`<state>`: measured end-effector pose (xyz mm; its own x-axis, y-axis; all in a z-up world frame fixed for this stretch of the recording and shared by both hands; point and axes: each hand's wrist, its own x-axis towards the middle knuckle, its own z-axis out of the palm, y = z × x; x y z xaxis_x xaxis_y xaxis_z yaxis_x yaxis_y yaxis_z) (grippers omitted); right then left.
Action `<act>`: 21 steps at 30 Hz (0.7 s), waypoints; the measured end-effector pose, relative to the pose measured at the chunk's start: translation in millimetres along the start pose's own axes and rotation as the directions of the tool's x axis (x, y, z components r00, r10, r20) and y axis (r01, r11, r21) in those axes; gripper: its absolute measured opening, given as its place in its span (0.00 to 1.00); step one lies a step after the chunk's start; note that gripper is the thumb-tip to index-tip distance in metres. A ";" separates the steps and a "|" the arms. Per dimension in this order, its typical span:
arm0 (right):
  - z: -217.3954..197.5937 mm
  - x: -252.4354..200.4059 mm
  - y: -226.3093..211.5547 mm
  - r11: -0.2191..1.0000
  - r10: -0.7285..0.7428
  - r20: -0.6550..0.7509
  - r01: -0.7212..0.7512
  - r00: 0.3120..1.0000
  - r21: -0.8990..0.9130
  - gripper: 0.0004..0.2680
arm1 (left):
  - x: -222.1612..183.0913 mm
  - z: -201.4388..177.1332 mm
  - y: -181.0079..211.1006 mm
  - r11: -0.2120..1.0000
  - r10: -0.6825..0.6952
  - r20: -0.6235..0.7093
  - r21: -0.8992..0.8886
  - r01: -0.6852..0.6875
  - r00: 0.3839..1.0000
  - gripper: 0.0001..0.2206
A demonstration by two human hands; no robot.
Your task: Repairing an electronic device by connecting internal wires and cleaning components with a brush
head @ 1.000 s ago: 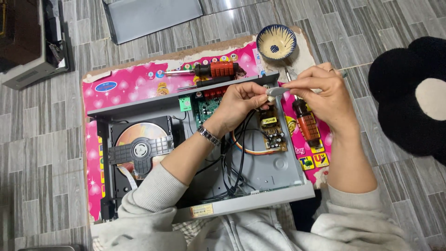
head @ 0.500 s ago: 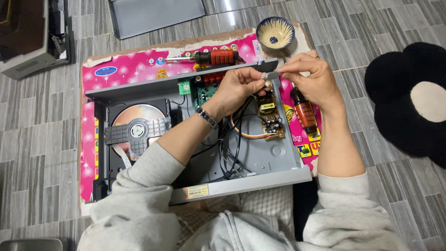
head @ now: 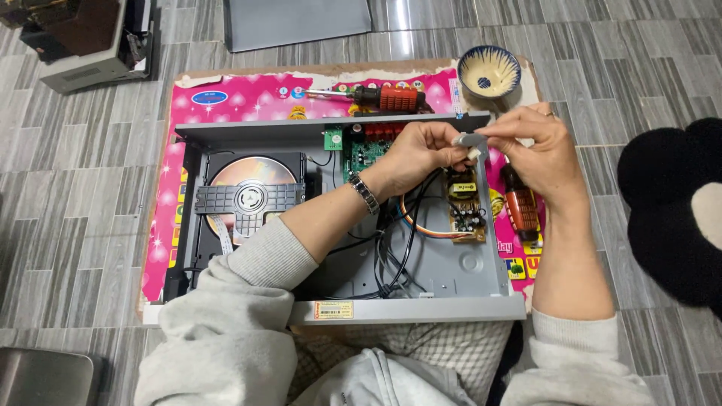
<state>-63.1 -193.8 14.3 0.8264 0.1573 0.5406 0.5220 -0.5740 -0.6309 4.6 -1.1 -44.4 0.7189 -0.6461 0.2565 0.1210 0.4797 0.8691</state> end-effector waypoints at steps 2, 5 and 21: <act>-1.7 2.1 -8.7 1.000 -0.005 -0.001 0.005 1.000 -0.014 0.03 | -1.1 0.7 4.2 1.000 -0.004 -0.001 0.010 0.004 1.000 0.06; -2.2 2.0 -13.4 0.999 -0.010 -0.013 0.010 1.000 -0.033 0.03 | -0.5 -2.1 2.2 1.000 -0.018 0.004 0.008 0.018 1.000 0.05; -6.0 -4.3 -21.2 0.999 0.047 0.016 -0.046 0.999 -0.027 0.07 | -0.9 -12.6 -6.7 0.997 -0.061 0.086 -0.030 0.064 0.994 0.04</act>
<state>-79.1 -187.1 28.7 0.8532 0.1433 0.5016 0.4774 -0.6022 -0.6399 11.7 3.7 -55.8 0.6488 -0.7228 0.2379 0.1878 0.4550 0.8705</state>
